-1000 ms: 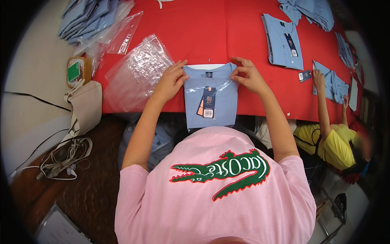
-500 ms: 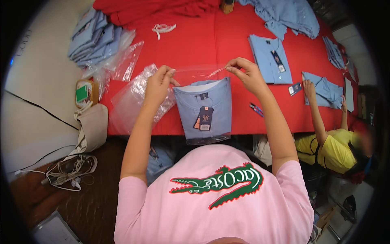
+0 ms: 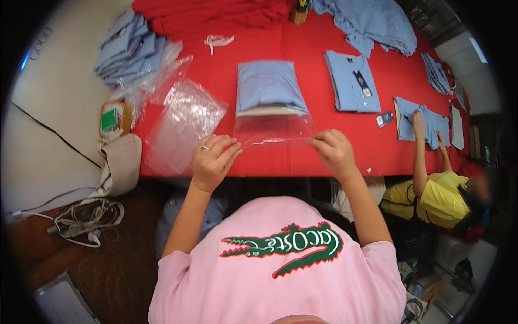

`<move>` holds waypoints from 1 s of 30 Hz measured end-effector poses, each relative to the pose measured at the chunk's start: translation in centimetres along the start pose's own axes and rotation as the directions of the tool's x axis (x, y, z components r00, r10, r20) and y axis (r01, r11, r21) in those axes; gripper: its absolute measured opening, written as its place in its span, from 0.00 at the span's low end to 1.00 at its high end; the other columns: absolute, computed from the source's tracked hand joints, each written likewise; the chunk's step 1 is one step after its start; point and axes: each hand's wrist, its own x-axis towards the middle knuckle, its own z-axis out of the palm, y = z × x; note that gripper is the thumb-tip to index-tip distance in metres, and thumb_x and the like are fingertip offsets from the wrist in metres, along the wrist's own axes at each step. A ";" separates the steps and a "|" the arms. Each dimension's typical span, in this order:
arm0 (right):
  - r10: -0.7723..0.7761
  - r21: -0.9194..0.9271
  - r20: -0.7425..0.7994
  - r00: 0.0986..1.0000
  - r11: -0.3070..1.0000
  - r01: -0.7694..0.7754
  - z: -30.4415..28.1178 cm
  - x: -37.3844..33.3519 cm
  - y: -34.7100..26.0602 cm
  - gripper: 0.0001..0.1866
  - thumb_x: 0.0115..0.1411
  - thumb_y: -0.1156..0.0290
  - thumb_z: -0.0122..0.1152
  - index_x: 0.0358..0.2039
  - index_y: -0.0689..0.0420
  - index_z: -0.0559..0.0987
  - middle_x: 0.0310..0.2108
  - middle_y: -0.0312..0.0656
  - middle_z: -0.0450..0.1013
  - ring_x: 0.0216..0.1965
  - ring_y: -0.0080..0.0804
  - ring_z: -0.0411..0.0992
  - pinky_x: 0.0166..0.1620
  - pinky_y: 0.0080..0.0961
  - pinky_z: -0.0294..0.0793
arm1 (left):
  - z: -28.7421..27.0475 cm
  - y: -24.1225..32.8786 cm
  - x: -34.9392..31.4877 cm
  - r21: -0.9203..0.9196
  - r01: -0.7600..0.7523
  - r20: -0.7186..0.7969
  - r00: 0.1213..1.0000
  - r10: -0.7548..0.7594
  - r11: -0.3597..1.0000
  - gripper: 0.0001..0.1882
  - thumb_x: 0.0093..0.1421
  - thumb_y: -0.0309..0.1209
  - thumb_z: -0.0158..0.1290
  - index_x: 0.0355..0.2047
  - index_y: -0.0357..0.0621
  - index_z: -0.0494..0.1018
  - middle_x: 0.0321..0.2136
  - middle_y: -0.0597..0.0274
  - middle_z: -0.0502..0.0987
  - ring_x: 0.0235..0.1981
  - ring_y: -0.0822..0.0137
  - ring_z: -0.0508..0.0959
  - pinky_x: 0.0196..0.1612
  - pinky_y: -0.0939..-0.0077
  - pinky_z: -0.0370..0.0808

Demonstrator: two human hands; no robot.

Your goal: The person places folded shirts into plastic bags, smooths the bags, and secures them with adhesive tape using a blue tool.

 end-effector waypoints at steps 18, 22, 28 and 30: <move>0.404 0.228 -0.083 0.911 0.898 -0.377 18.4 10.2 3.8 0.37 0.73 0.59 0.60 0.75 0.66 0.63 0.77 0.63 0.58 0.79 0.59 0.54 0.79 0.51 0.53 | 20.0 -7.9 8.6 0.078 0.307 0.187 0.930 -0.316 0.949 0.30 0.75 0.42 0.51 0.75 0.55 0.67 0.81 0.53 0.54 0.81 0.45 0.52 0.80 0.45 0.53; 0.363 0.045 0.041 0.931 0.930 -0.364 22.8 10.5 7.4 0.45 0.74 0.44 0.54 0.79 0.63 0.57 0.80 0.61 0.50 0.82 0.56 0.45 0.81 0.54 0.43 | 24.7 -9.4 6.6 0.230 0.226 0.298 0.909 -0.290 0.946 0.36 0.73 0.51 0.49 0.79 0.62 0.61 0.83 0.57 0.44 0.83 0.46 0.44 0.81 0.39 0.44; 0.327 0.001 0.069 0.942 0.945 -0.328 22.4 7.9 8.4 0.44 0.74 0.44 0.54 0.80 0.57 0.58 0.81 0.58 0.49 0.82 0.54 0.46 0.81 0.53 0.43 | 24.2 -9.0 6.1 0.167 0.228 0.321 0.907 -0.272 0.959 0.37 0.72 0.52 0.51 0.79 0.61 0.61 0.83 0.55 0.45 0.83 0.41 0.44 0.80 0.35 0.45; 0.305 -0.006 0.055 0.951 0.952 -0.305 22.2 8.2 8.5 0.44 0.74 0.43 0.54 0.80 0.57 0.58 0.81 0.58 0.49 0.82 0.54 0.46 0.81 0.53 0.44 | 23.8 -9.1 6.5 0.189 0.206 0.312 0.914 -0.257 0.960 0.38 0.72 0.53 0.51 0.79 0.61 0.60 0.83 0.55 0.44 0.83 0.41 0.44 0.80 0.35 0.46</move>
